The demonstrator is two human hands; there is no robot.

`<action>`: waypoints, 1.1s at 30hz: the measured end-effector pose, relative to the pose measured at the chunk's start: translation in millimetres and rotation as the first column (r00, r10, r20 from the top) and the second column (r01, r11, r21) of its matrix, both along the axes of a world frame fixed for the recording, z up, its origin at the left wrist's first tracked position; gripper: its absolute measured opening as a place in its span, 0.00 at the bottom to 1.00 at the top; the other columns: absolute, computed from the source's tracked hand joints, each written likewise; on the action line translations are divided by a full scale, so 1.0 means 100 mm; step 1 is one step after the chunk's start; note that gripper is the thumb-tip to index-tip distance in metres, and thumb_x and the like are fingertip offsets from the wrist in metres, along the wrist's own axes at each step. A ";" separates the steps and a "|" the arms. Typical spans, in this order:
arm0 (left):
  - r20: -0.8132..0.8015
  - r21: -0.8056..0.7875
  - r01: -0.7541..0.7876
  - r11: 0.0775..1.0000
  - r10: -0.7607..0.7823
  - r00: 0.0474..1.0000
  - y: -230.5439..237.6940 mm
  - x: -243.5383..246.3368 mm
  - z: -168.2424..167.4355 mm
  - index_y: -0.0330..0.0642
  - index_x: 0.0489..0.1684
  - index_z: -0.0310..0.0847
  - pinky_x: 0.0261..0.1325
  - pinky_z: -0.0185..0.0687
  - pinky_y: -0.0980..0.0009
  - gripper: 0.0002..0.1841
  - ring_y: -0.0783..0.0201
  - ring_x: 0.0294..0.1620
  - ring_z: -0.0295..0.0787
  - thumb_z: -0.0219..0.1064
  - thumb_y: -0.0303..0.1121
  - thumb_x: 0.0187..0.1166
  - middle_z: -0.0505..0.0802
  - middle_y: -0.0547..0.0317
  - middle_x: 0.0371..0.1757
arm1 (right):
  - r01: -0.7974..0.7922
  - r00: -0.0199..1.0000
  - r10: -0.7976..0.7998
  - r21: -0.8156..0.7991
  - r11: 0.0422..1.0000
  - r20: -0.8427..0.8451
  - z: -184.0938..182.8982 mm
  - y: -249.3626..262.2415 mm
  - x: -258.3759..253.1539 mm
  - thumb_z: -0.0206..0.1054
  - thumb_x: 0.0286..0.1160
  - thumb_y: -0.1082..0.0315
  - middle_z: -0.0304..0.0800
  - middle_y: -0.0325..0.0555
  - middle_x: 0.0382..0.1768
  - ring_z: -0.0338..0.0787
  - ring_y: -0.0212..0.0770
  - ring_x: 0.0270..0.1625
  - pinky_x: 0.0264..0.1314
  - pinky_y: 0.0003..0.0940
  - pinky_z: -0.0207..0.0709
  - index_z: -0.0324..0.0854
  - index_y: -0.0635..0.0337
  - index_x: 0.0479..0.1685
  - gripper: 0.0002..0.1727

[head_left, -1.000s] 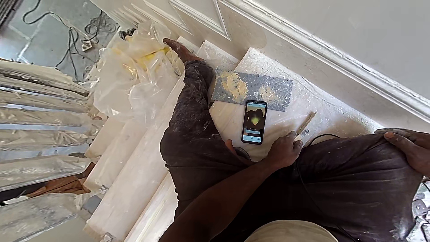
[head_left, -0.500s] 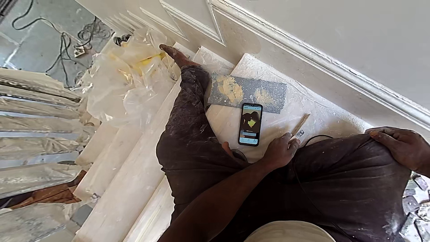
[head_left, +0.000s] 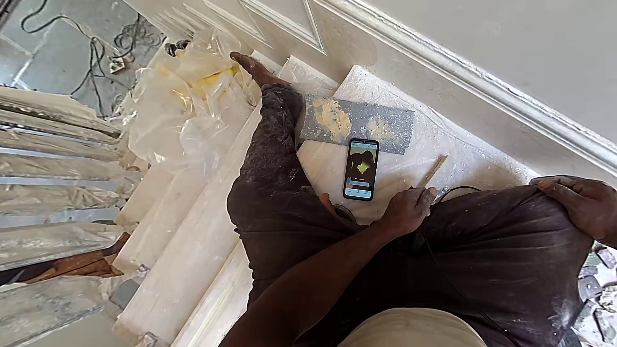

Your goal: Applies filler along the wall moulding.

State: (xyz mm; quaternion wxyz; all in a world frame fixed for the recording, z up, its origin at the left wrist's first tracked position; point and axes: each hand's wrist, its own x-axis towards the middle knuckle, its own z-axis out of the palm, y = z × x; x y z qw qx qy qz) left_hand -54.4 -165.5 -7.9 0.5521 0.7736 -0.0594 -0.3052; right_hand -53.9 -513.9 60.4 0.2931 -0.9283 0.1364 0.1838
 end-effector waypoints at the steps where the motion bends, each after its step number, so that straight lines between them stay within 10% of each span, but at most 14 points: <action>1: 0.003 0.017 0.014 1.000 -0.014 1.000 0.00 0.00 0.00 0.38 0.35 0.84 0.40 0.81 0.54 0.30 0.57 0.29 0.84 0.44 0.51 0.96 0.86 0.54 0.27 | 0.001 1.000 -0.001 -0.009 1.000 -0.006 0.00 0.00 0.00 0.57 0.92 0.52 0.94 0.52 0.43 0.91 0.51 0.47 0.50 0.67 0.77 0.92 0.53 0.54 0.20; 12: -0.011 0.076 0.045 0.996 -0.044 0.999 0.02 0.05 -0.05 0.36 0.49 0.85 0.52 0.83 0.46 0.27 0.51 0.43 0.89 0.52 0.54 0.93 0.89 0.48 0.37 | -0.127 0.958 0.007 -0.401 0.907 -0.287 0.00 0.13 0.25 0.53 0.90 0.39 0.91 0.64 0.41 0.89 0.67 0.52 0.48 0.76 0.73 0.90 0.56 0.41 0.31; 18: -0.061 0.037 -0.042 0.998 0.044 0.997 0.07 0.09 -0.01 0.38 0.58 0.83 0.56 0.84 0.47 0.21 0.52 0.47 0.89 0.63 0.50 0.88 0.91 0.48 0.44 | -0.131 0.991 0.084 -0.581 0.803 -0.107 0.08 0.62 0.19 0.55 0.92 0.55 0.92 0.69 0.45 0.90 0.75 0.53 0.49 0.77 0.75 0.89 0.61 0.45 0.21; 23: -0.089 -0.056 -0.135 0.989 0.130 0.987 0.08 0.11 -0.05 0.36 0.62 0.80 0.58 0.84 0.50 0.14 0.52 0.49 0.88 0.60 0.37 0.91 0.89 0.46 0.48 | -0.132 0.983 0.164 -0.318 0.939 0.079 -0.12 1.37 0.06 0.49 0.93 0.44 0.94 0.62 0.49 0.92 0.68 0.53 0.53 0.77 0.78 0.90 0.55 0.58 0.28; 26: -0.089 -0.098 -0.191 0.977 0.182 0.979 0.10 0.11 -0.04 0.36 0.64 0.79 0.59 0.85 0.52 0.13 0.53 0.51 0.90 0.60 0.33 0.90 0.90 0.46 0.50 | -0.036 0.969 0.027 0.032 0.999 0.245 -0.42 1.99 0.00 0.50 0.93 0.46 0.91 0.53 0.36 0.90 0.52 0.37 0.41 0.62 0.81 0.89 0.59 0.48 0.28; 29: -0.097 -0.106 -0.251 0.962 0.242 0.965 0.17 0.14 -0.03 0.35 0.60 0.80 0.58 0.85 0.54 0.11 0.55 0.49 0.89 0.62 0.32 0.89 0.90 0.47 0.47 | 0.078 0.960 -0.178 0.404 0.911 0.215 -0.63 2.31 0.01 0.59 0.90 0.51 0.82 0.42 0.26 0.81 0.37 0.26 0.31 0.38 0.76 0.81 0.58 0.42 0.19; 33: -0.086 -0.138 -0.270 0.953 0.260 0.962 0.20 0.16 -0.03 0.34 0.55 0.82 0.56 0.85 0.56 0.12 0.57 0.45 0.89 0.67 0.35 0.86 0.91 0.48 0.44 | 0.197 0.962 -0.271 0.628 0.753 0.023 -0.63 2.29 0.06 0.61 0.90 0.58 0.86 0.40 0.30 0.86 0.33 0.33 0.38 0.33 0.82 0.80 0.56 0.39 0.13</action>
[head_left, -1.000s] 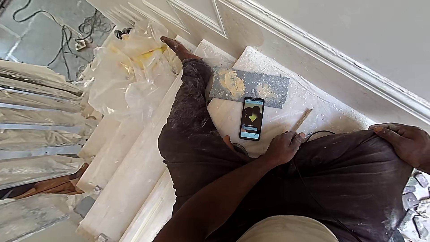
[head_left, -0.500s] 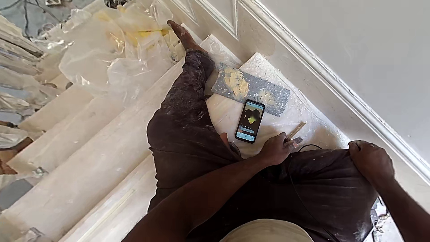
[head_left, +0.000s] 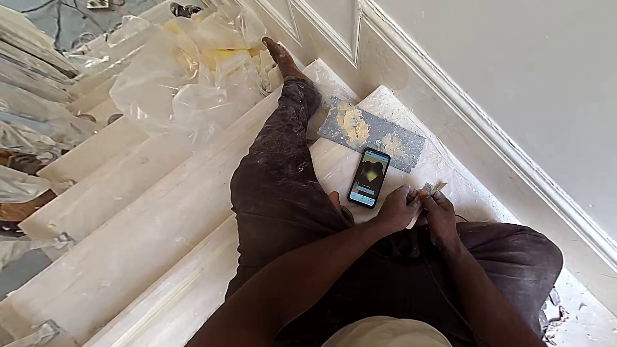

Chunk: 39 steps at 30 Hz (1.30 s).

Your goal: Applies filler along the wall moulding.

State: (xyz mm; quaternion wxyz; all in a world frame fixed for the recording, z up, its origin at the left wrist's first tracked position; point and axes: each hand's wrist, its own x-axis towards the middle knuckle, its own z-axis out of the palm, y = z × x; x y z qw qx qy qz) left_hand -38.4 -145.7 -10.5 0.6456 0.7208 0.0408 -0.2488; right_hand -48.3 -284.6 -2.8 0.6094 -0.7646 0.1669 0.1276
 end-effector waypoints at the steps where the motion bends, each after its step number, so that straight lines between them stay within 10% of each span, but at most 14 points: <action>1: 0.006 0.001 0.011 1.000 -0.011 1.000 -0.02 -0.01 0.02 0.34 0.57 0.82 0.57 0.86 0.55 0.13 0.57 0.46 0.90 0.67 0.35 0.86 0.91 0.48 0.45 | 0.032 0.999 -0.032 0.040 0.999 -0.009 0.01 -0.02 0.00 0.60 0.90 0.59 0.88 0.39 0.32 0.87 0.32 0.34 0.40 0.32 0.82 0.82 0.55 0.40 0.13; 8: 0.263 0.368 0.141 0.919 -0.248 0.932 0.43 -0.01 0.49 0.33 0.72 0.79 0.78 0.77 0.49 0.20 0.46 0.74 0.82 0.62 0.37 0.88 0.83 0.38 0.75 | 0.295 0.952 -0.305 0.190 0.936 0.025 0.09 -0.17 0.10 0.50 0.96 0.57 0.94 0.39 0.35 0.95 0.35 0.37 0.44 0.35 0.91 0.77 0.56 0.50 0.15; 11: 0.387 0.724 -0.048 0.688 -0.348 0.854 1.28 0.18 0.66 0.34 0.71 0.82 0.81 0.71 0.42 0.22 0.40 0.83 0.74 0.64 0.40 0.87 0.77 0.37 0.82 | 0.316 0.948 -0.319 0.117 0.942 0.010 0.16 -0.28 0.20 0.51 0.95 0.54 0.89 0.35 0.27 0.90 0.32 0.28 0.35 0.32 0.90 0.78 0.55 0.50 0.16; 14: 0.261 0.879 -0.156 0.451 -0.180 0.948 2.38 0.37 0.78 0.34 0.80 0.73 0.76 0.66 0.25 0.29 0.26 0.85 0.65 0.60 0.47 0.87 0.71 0.29 0.85 | 0.311 0.950 -0.311 0.003 0.950 0.032 0.18 -0.40 0.44 0.51 0.96 0.55 0.87 0.38 0.26 0.89 0.32 0.25 0.32 0.31 0.88 0.78 0.58 0.54 0.17; 17: 0.034 0.860 -0.079 0.504 0.098 0.995 2.99 0.36 0.64 0.31 0.91 0.54 0.74 0.61 0.18 0.43 0.16 0.81 0.65 0.56 0.59 0.88 0.68 0.16 0.82 | 0.247 0.969 -0.242 -0.162 0.955 0.048 0.13 -0.50 0.66 0.47 0.97 0.55 0.85 0.45 0.35 0.88 0.37 0.31 0.37 0.37 0.87 0.73 0.61 0.69 0.21; 24: -0.290 0.940 0.255 0.227 0.137 0.947 2.75 0.79 0.06 0.25 0.82 0.58 0.61 0.77 0.26 0.42 0.24 0.65 0.86 0.42 0.62 0.90 0.87 0.20 0.59 | 0.131 0.991 -0.097 -0.466 0.875 0.097 -0.09 -0.63 0.84 0.50 0.95 0.59 0.91 0.57 0.51 0.93 0.50 0.41 0.48 0.53 0.89 0.76 0.61 0.76 0.22; 28: -0.242 0.958 0.211 0.195 0.147 0.959 2.86 0.85 -0.11 0.24 0.80 0.61 0.61 0.78 0.27 0.43 0.25 0.65 0.86 0.42 0.62 0.88 0.87 0.20 0.60 | 0.143 0.985 -0.059 -0.580 0.802 0.161 0.06 -0.66 0.94 0.51 0.94 0.62 0.90 0.59 0.48 0.91 0.55 0.47 0.56 0.55 0.84 0.82 0.69 0.60 0.19; 34: -0.251 0.954 0.223 0.198 0.128 0.960 2.93 0.83 -0.12 0.23 0.78 0.63 0.62 0.77 0.28 0.42 0.25 0.66 0.85 0.40 0.61 0.90 0.88 0.20 0.60 | 0.037 0.997 0.001 -0.468 0.883 0.080 0.19 -0.58 1.09 0.44 0.98 0.60 0.92 0.55 0.49 0.96 0.46 0.40 0.49 0.46 0.91 0.72 0.63 0.78 0.23; 39: -0.230 0.960 0.206 0.192 0.114 0.967 2.91 0.82 -0.10 0.24 0.72 0.66 0.58 0.79 0.29 0.40 0.26 0.63 0.87 0.41 0.61 0.88 0.88 0.21 0.56 | -0.034 0.990 0.121 -0.736 0.677 0.066 0.22 -0.57 1.21 0.45 0.97 0.53 0.93 0.56 0.40 0.94 0.55 0.40 0.49 0.58 0.87 0.80 0.64 0.67 0.26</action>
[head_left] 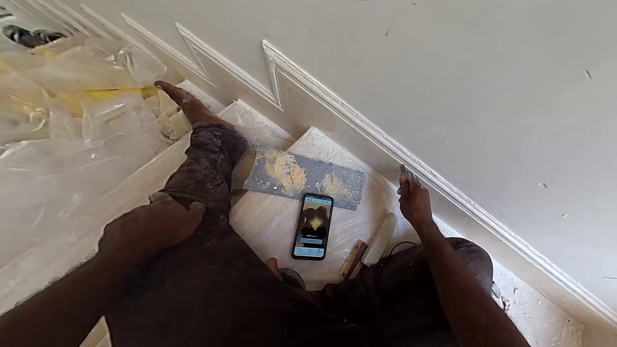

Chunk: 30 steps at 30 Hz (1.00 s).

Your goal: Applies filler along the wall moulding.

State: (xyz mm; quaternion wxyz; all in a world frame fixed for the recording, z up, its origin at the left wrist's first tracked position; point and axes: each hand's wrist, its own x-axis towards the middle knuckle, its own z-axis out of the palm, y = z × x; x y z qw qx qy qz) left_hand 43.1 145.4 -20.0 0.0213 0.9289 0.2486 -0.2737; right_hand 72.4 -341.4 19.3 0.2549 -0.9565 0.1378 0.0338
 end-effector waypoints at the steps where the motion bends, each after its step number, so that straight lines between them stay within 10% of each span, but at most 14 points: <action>1: 0.008 0.002 -0.001 1.000 0.001 1.000 0.01 0.00 -0.01 0.24 0.72 0.67 0.57 0.79 0.29 0.41 0.25 0.62 0.88 0.41 0.62 0.88 0.88 0.21 0.55 | -0.015 1.000 0.015 -0.058 0.998 0.001 0.00 -0.01 0.01 0.45 0.97 0.52 0.92 0.57 0.38 0.94 0.57 0.40 0.48 0.60 0.85 0.82 0.65 0.60 0.26; 30: 0.051 -0.024 -0.053 0.998 0.054 0.997 0.04 0.00 -0.06 0.26 0.76 0.62 0.51 0.77 0.24 0.46 0.20 0.61 0.85 0.41 0.68 0.84 0.86 0.16 0.55 | -0.110 0.990 0.058 -0.429 0.897 -0.132 0.38 0.32 0.25 0.43 0.97 0.52 0.91 0.64 0.56 0.92 0.66 0.57 0.53 0.65 0.83 0.78 0.61 0.70 0.26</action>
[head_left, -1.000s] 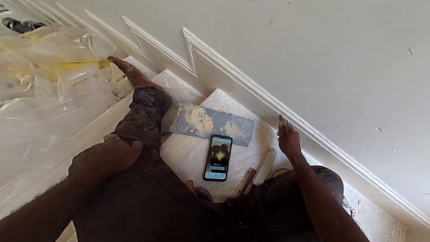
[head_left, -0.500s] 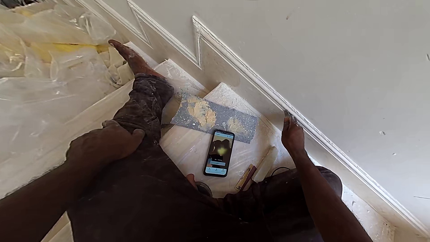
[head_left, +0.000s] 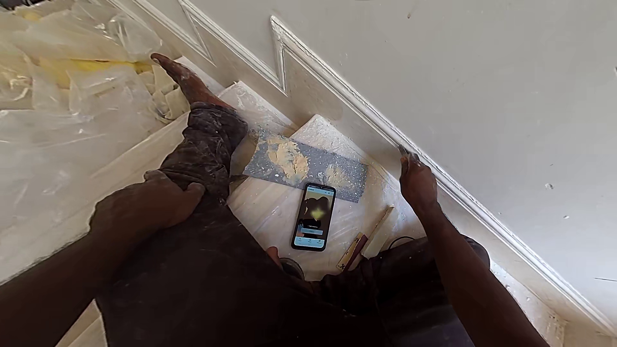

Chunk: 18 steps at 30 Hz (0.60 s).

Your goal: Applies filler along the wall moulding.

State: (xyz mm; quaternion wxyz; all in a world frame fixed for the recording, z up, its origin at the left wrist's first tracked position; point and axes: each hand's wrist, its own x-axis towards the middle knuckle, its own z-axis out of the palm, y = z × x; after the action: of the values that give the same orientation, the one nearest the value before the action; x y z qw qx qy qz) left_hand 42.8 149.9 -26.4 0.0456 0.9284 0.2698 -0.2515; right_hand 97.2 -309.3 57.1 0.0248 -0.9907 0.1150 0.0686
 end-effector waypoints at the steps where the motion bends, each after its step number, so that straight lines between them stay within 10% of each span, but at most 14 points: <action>1: 0.007 -0.012 -0.002 1.000 0.002 1.000 0.02 0.00 0.00 0.26 0.77 0.61 0.52 0.77 0.23 0.46 0.19 0.61 0.85 0.41 0.68 0.84 0.86 0.16 0.55 | 0.002 1.000 -0.002 -0.018 1.000 0.009 0.00 -0.11 -0.08 0.43 0.97 0.51 0.91 0.65 0.57 0.92 0.67 0.56 0.54 0.66 0.83 0.79 0.62 0.71 0.27; 18: 0.001 0.009 0.024 1.000 -0.024 1.000 0.03 0.03 -0.06 0.24 0.75 0.63 0.55 0.77 0.25 0.47 0.21 0.62 0.86 0.42 0.69 0.85 0.87 0.16 0.55 | 0.037 0.999 -0.037 -0.040 0.999 -0.021 0.01 -0.22 -0.15 0.42 0.97 0.51 0.90 0.64 0.59 0.92 0.66 0.59 0.56 0.66 0.83 0.80 0.60 0.71 0.27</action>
State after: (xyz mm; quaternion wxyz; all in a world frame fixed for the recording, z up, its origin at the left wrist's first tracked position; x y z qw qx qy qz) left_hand 46.2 152.7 -32.0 0.0388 0.9319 0.2595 -0.2504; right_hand 82.4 -331.5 57.6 0.0051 -0.9879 0.1349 0.0766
